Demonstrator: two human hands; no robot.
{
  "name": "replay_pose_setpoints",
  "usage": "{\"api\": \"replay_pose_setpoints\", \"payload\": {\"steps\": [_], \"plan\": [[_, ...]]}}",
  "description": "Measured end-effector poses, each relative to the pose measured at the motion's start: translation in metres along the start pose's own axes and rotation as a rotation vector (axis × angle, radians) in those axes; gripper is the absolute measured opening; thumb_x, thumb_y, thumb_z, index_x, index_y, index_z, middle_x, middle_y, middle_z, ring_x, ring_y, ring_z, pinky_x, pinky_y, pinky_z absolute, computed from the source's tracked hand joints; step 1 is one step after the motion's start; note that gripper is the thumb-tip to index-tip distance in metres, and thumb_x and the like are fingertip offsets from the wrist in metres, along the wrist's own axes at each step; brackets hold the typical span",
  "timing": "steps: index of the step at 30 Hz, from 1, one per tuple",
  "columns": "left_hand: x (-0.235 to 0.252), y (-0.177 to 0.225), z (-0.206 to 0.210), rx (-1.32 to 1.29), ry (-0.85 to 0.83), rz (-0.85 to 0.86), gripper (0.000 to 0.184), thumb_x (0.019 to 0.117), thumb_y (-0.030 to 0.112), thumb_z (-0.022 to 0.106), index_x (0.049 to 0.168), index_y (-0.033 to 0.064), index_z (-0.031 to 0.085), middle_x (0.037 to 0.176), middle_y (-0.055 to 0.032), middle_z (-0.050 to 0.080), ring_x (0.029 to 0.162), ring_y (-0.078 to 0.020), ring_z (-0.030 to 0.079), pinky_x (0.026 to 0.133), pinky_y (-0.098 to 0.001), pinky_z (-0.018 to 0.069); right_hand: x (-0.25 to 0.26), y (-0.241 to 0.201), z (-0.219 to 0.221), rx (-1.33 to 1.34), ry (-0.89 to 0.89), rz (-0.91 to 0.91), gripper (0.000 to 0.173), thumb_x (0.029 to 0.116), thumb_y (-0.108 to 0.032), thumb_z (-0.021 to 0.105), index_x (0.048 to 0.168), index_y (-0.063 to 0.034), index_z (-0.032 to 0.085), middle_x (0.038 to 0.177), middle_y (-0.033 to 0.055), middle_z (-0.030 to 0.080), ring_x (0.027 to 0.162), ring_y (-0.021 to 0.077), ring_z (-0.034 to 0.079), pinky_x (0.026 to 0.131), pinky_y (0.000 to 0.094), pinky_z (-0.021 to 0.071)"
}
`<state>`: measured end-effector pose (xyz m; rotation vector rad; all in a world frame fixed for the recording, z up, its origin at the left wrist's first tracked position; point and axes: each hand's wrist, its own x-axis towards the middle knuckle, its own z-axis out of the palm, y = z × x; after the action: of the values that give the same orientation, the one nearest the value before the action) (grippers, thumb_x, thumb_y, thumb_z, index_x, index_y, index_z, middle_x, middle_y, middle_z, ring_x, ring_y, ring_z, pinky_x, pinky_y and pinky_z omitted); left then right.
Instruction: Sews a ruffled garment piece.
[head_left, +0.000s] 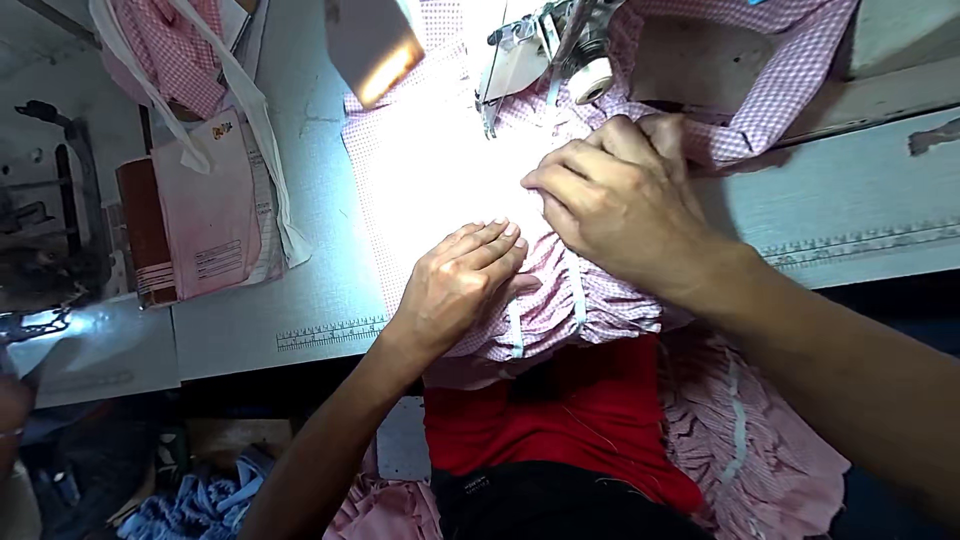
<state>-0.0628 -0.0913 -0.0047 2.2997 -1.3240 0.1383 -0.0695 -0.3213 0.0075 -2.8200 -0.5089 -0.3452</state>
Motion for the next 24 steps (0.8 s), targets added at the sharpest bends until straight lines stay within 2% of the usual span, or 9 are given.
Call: {"api": "replay_pose_setpoints", "payload": {"steps": [3, 6, 8, 10, 13, 16, 19, 21, 24], "plan": [[-0.0012, 0.0000, 0.0003, 0.006, 0.008, 0.000, 0.033, 0.1026, 0.034, 0.063, 0.119, 0.0086, 0.078, 0.128, -0.0093, 0.073, 0.127, -0.0225, 0.065, 0.113, -0.0381, 0.0487, 0.0010, 0.0009, -0.0039, -0.034, -0.059, 0.071, 0.046, 0.0999, -0.042, 0.046, 0.125, -0.0128, 0.070, 0.129, 0.0113, 0.066, 0.117, 0.0410, 0.055, 0.098, 0.0633, 0.0328], [-0.0008, -0.0005, 0.0010, -0.003, 0.008, 0.005, 0.033, 0.1027, 0.032, 0.063, 0.119, 0.0079, 0.077, 0.127, -0.0096, 0.073, 0.128, -0.0225, 0.065, 0.114, -0.0379, 0.0482, 0.0001, -0.0026, -0.0075, 0.000, -0.063, 0.031, 0.036, 0.1003, -0.016, 0.046, 0.130, -0.0138, 0.066, 0.134, 0.0122, 0.063, 0.122, 0.0413, 0.053, 0.098, 0.0630, 0.0338], [-0.0009, 0.0001, 0.0012, -0.004, 0.005, 0.004, 0.033, 0.1024, 0.032, 0.063, 0.119, 0.0078, 0.077, 0.128, -0.0093, 0.073, 0.128, -0.0224, 0.064, 0.114, -0.0378, 0.0480, -0.0018, -0.0062, -0.0083, 0.027, -0.049, -0.020, 0.029, 0.0977, -0.002, 0.050, 0.117, -0.0095, 0.071, 0.120, 0.0142, 0.066, 0.113, 0.0415, 0.056, 0.093, 0.0615, 0.0353], [-0.0008, 0.0004, 0.0004, -0.005, 0.004, -0.001, 0.033, 0.1023, 0.033, 0.063, 0.118, 0.0082, 0.078, 0.128, -0.0093, 0.073, 0.128, -0.0223, 0.065, 0.113, -0.0377, 0.0483, -0.0016, -0.0039, -0.0065, 0.011, -0.040, -0.004, 0.027, 0.1008, -0.010, 0.048, 0.114, -0.0079, 0.071, 0.114, 0.0136, 0.068, 0.107, 0.0396, 0.059, 0.092, 0.0605, 0.0363], [-0.0013, -0.0005, 0.0001, -0.016, 0.015, -0.002, 0.031, 0.1025, 0.032, 0.063, 0.116, 0.0080, 0.079, 0.126, -0.0089, 0.074, 0.126, -0.0224, 0.066, 0.112, -0.0380, 0.0490, 0.0020, 0.0018, -0.0033, -0.021, -0.060, 0.073, 0.039, 0.1006, -0.034, 0.045, 0.121, -0.0119, 0.070, 0.130, 0.0087, 0.067, 0.117, 0.0384, 0.057, 0.097, 0.0621, 0.0341], [0.0006, -0.0009, -0.0004, -0.019, 0.017, 0.004, 0.031, 0.1030, 0.030, 0.062, 0.116, 0.0076, 0.079, 0.126, -0.0091, 0.074, 0.125, -0.0225, 0.066, 0.112, -0.0379, 0.0492, 0.0031, 0.0007, -0.0038, 0.015, -0.062, 0.063, 0.036, 0.1016, -0.019, 0.044, 0.127, -0.0157, 0.068, 0.134, 0.0074, 0.065, 0.121, 0.0381, 0.056, 0.098, 0.0611, 0.0347], [0.0014, -0.0004, -0.0017, -0.026, 0.007, 0.001, 0.031, 0.1027, 0.030, 0.063, 0.116, 0.0079, 0.079, 0.126, -0.0089, 0.074, 0.126, -0.0228, 0.066, 0.113, -0.0379, 0.0486, 0.0024, -0.0033, -0.0031, 0.039, -0.031, 0.020, 0.030, 0.1019, -0.008, 0.046, 0.117, -0.0113, 0.071, 0.120, 0.0122, 0.067, 0.114, 0.0401, 0.056, 0.095, 0.0607, 0.0347], [0.0011, -0.0001, -0.0022, -0.029, 0.008, -0.004, 0.031, 0.1028, 0.031, 0.063, 0.115, 0.0077, 0.079, 0.125, -0.0091, 0.074, 0.126, -0.0229, 0.066, 0.113, -0.0380, 0.0486, 0.0029, -0.0010, -0.0014, -0.004, -0.032, 0.045, 0.030, 0.1059, -0.022, 0.044, 0.117, -0.0109, 0.070, 0.122, 0.0111, 0.068, 0.116, 0.0392, 0.057, 0.096, 0.0604, 0.0346], [0.0007, -0.0006, -0.0014, -0.017, 0.012, -0.003, 0.031, 0.1027, 0.031, 0.062, 0.116, 0.0079, 0.079, 0.125, -0.0092, 0.074, 0.125, -0.0230, 0.067, 0.112, -0.0380, 0.0494, 0.0032, 0.0005, -0.0023, -0.019, -0.055, 0.088, 0.045, 0.1010, -0.043, 0.046, 0.124, -0.0128, 0.070, 0.133, 0.0090, 0.065, 0.121, 0.0397, 0.054, 0.098, 0.0629, 0.0332]]}}
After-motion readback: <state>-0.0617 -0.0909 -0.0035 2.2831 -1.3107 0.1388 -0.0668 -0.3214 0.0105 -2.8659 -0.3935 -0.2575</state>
